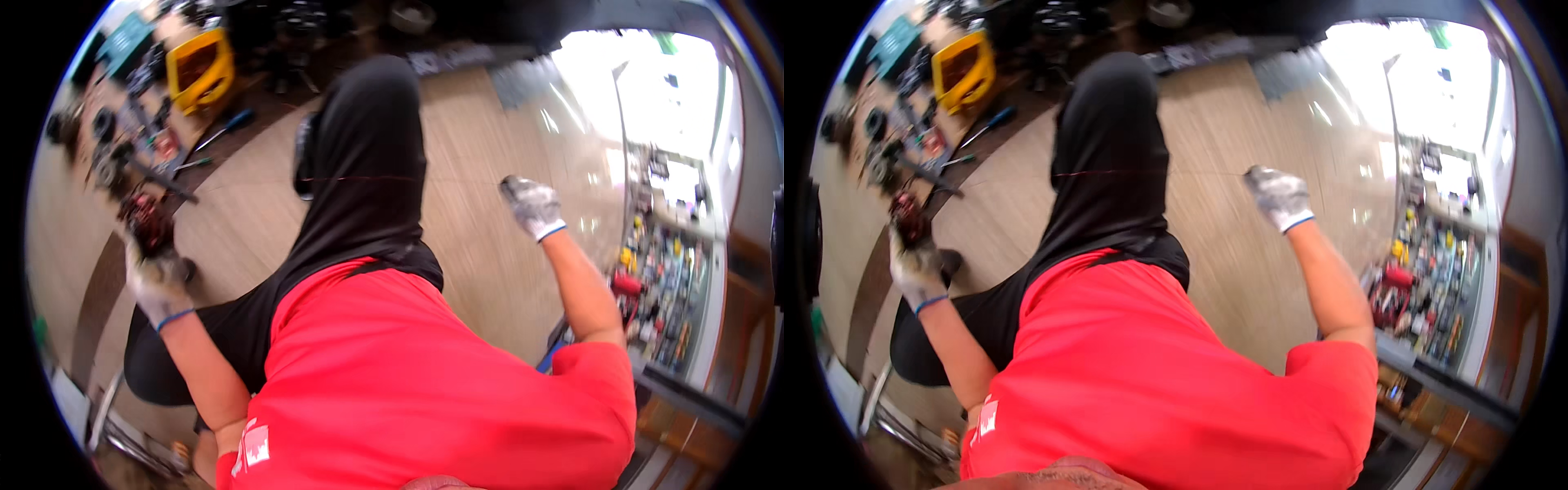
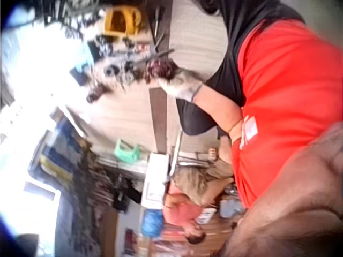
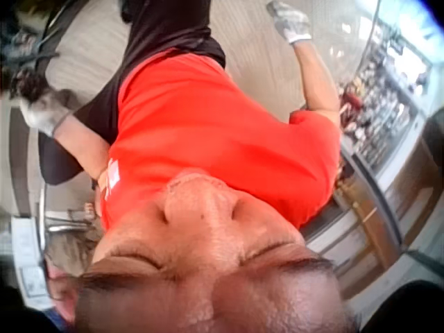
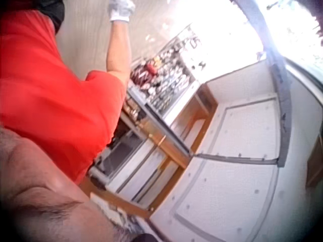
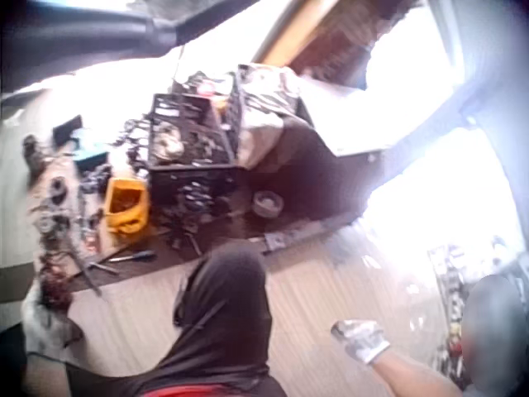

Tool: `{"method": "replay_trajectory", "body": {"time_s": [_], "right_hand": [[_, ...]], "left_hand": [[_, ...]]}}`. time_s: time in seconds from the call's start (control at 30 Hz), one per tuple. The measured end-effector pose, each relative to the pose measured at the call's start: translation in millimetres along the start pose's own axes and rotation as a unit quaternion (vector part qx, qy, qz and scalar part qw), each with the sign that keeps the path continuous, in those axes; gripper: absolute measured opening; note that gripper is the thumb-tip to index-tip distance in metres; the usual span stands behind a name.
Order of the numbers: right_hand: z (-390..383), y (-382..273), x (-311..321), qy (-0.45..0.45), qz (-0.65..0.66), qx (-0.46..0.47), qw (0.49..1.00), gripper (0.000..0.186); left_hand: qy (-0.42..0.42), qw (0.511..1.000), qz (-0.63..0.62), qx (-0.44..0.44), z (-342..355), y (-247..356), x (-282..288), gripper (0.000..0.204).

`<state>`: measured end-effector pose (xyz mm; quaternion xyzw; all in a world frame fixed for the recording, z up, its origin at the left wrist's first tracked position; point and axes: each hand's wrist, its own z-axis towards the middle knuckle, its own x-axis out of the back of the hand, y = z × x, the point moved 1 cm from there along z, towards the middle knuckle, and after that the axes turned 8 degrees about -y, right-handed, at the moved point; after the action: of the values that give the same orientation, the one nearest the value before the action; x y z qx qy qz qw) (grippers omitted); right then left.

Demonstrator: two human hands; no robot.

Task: The person holds an alternator part and uses pliers to grip and pull a wire, then uses a screwdriver to pry and work on the internal components of the part.

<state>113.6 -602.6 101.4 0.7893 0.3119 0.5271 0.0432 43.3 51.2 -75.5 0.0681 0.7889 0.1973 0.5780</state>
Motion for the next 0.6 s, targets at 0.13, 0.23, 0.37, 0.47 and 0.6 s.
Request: {"method": "replay_trajectory", "body": {"time_s": [0.13,0.23,0.37,0.47,0.6], "right_hand": [[-142,88,-87,-0.170,-0.012,-0.207,0.963,0.024],[-257,87,-145,-0.231,-0.015,-0.301,0.925,0.027],[-341,-9,-189,-0.482,0.045,-0.380,0.788,0.037],[-384,-75,-261,-0.500,0.410,-0.328,0.689,0.032],[-346,-88,-247,-0.362,0.795,-0.466,0.140,0.027]], "left_hand": [[-0.028,0.999,0.012,0.040,-2,-10,-5,0.044],[-0.100,0.991,-0.023,0.086,1,-5,10,0.043],[-0.027,0.998,-0.014,0.053,-6,1,-14,0.041],[-0.018,0.999,-0.014,0.048,-6,2,-7,0.042],[-0.070,0.996,0.021,0.059,-11,-5,-24,0.041]]}}
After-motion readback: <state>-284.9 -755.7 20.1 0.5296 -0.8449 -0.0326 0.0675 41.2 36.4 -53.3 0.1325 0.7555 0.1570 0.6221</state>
